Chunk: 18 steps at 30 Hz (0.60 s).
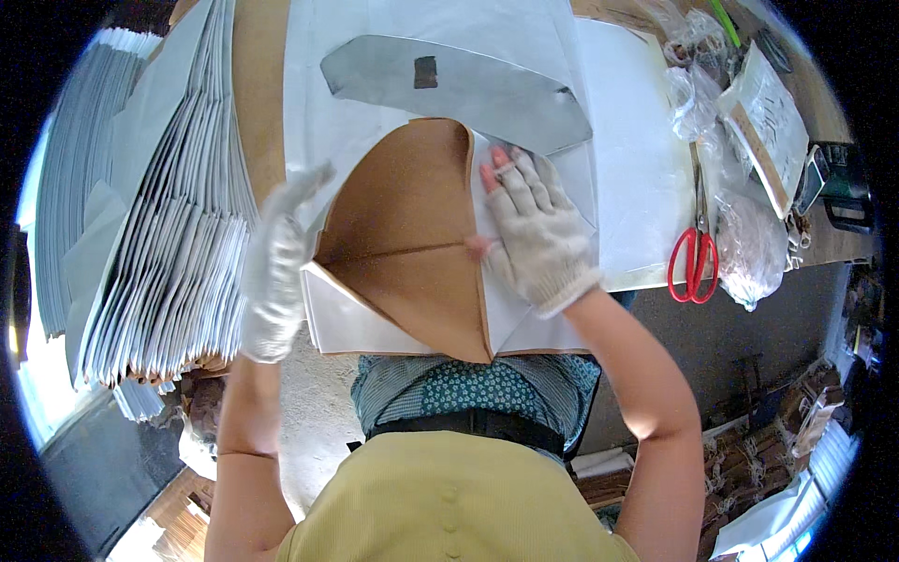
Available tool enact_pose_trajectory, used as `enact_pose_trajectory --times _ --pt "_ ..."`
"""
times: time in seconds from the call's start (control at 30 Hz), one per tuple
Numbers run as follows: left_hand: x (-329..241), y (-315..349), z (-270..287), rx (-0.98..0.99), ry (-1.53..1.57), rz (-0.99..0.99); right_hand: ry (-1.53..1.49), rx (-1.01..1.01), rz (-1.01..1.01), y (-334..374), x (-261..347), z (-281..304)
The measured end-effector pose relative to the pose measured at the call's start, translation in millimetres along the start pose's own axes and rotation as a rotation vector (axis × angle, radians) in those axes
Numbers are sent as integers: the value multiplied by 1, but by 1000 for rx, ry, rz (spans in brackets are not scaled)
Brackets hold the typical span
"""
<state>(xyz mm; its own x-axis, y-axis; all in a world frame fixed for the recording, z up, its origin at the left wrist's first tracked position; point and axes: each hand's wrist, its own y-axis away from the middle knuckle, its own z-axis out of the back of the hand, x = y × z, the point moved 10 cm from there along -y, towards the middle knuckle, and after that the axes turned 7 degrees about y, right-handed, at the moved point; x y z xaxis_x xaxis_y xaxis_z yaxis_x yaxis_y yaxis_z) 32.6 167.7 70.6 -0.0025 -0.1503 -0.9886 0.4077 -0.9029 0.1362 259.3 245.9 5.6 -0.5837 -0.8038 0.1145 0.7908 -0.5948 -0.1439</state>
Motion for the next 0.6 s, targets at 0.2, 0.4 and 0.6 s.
enact_pose_trajectory --times 0.2,0.4,0.6 --pt "96 13 37 115 -209 -76 12 -131 49 -57 15 -14" --pt "105 -13 56 195 406 209 -385 -158 297 -60 123 -15" --pt "111 -6 54 253 367 134 -1022 467 -71 -51 135 -150"
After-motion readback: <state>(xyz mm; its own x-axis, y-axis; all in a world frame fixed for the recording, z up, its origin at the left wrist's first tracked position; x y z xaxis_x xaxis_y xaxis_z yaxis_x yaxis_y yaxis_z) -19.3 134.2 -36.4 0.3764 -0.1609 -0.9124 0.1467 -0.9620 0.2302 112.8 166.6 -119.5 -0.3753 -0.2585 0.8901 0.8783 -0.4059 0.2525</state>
